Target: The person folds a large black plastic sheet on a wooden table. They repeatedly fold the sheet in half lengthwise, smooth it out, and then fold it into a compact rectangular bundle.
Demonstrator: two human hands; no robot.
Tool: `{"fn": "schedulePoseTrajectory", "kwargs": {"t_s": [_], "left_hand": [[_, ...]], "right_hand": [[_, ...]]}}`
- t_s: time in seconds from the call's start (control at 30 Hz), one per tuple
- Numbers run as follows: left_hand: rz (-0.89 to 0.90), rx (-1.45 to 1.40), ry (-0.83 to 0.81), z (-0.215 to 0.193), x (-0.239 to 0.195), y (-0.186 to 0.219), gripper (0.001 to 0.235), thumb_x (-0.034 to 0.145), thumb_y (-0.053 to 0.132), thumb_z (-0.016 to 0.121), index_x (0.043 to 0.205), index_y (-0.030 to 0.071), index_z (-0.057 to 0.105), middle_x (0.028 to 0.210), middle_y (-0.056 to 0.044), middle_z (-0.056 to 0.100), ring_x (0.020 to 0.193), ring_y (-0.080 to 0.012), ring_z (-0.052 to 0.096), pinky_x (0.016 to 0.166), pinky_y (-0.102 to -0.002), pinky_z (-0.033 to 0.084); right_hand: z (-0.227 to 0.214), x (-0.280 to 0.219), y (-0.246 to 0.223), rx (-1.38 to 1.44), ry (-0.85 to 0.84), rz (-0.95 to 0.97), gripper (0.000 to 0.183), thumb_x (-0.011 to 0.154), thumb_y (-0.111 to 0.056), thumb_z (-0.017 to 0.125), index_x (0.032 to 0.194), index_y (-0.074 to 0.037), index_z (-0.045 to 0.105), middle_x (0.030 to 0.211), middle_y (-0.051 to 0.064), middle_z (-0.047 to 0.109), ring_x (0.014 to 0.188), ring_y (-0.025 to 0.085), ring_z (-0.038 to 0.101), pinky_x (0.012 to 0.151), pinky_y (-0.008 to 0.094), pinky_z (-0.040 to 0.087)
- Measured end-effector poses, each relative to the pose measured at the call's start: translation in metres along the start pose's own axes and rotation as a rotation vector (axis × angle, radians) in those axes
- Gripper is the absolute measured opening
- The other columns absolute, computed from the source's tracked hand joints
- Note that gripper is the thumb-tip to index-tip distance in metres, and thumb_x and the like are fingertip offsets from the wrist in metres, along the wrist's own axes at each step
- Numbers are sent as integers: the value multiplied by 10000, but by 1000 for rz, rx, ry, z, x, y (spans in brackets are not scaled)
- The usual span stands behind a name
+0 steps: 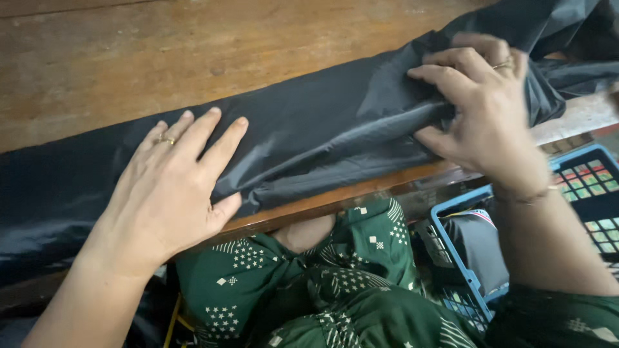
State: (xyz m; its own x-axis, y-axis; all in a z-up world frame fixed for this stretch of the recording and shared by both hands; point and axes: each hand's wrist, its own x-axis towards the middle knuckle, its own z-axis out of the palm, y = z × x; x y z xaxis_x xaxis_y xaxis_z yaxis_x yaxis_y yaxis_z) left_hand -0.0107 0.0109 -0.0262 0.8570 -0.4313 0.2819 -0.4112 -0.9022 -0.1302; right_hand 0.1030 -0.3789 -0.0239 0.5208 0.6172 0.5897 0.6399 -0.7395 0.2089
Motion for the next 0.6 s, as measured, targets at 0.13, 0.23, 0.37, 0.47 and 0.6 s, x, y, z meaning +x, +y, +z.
{"fn": "schedulePoseTrajectory", "kwargs": {"t_s": [0.13, 0.23, 0.37, 0.47, 0.6], "left_hand": [[63, 204, 124, 15, -6, 0, 1098, 499, 354, 892, 1519, 144, 545, 1448, -187, 621, 1219, -416, 677, 1061, -512, 556], [81, 274, 193, 28, -6, 0, 1058, 491, 329, 901, 1487, 167, 586, 1399, -151, 667, 1175, -361, 720, 1028, -471, 598], [98, 276, 246, 26, -6, 8, 986, 525, 272, 909, 1454, 145, 606, 1376, -162, 685, 1157, -340, 739, 1011, -451, 608], [76, 273, 238, 25, -7, 10, 1027, 520, 223, 907, 1492, 164, 579, 1403, -152, 680, 1196, -335, 726, 1035, -447, 599], [102, 280, 313, 31, -6, 8, 724, 736, 40, 743, 1441, 160, 634, 1360, -167, 697, 1145, -361, 749, 969, -474, 631]], "right_hand": [[-29, -8, 12, -63, -136, 6, 684, 736, -119, 756, 1420, -127, 766, 1508, 117, 727, 1503, 436, 527, 1109, 571, 302], [-21, -26, 34, -210, 58, -44, 529, 767, -30, 658, 1239, -164, 858, 1334, 6, 837, 1111, 296, 634, 994, 451, 361], [12, -52, 51, -339, 120, 38, 213, 657, -128, 677, 797, -99, 519, 853, 99, 480, 839, 370, 513, 780, 477, 381], [25, -57, 40, -336, 128, 48, 289, 593, -20, 650, 798, -87, 458, 816, 71, 464, 746, 309, 481, 674, 401, 404], [3, -59, 22, -275, 12, 178, 232, 703, -135, 695, 899, -101, 576, 880, 97, 543, 875, 352, 574, 787, 436, 445]]}}
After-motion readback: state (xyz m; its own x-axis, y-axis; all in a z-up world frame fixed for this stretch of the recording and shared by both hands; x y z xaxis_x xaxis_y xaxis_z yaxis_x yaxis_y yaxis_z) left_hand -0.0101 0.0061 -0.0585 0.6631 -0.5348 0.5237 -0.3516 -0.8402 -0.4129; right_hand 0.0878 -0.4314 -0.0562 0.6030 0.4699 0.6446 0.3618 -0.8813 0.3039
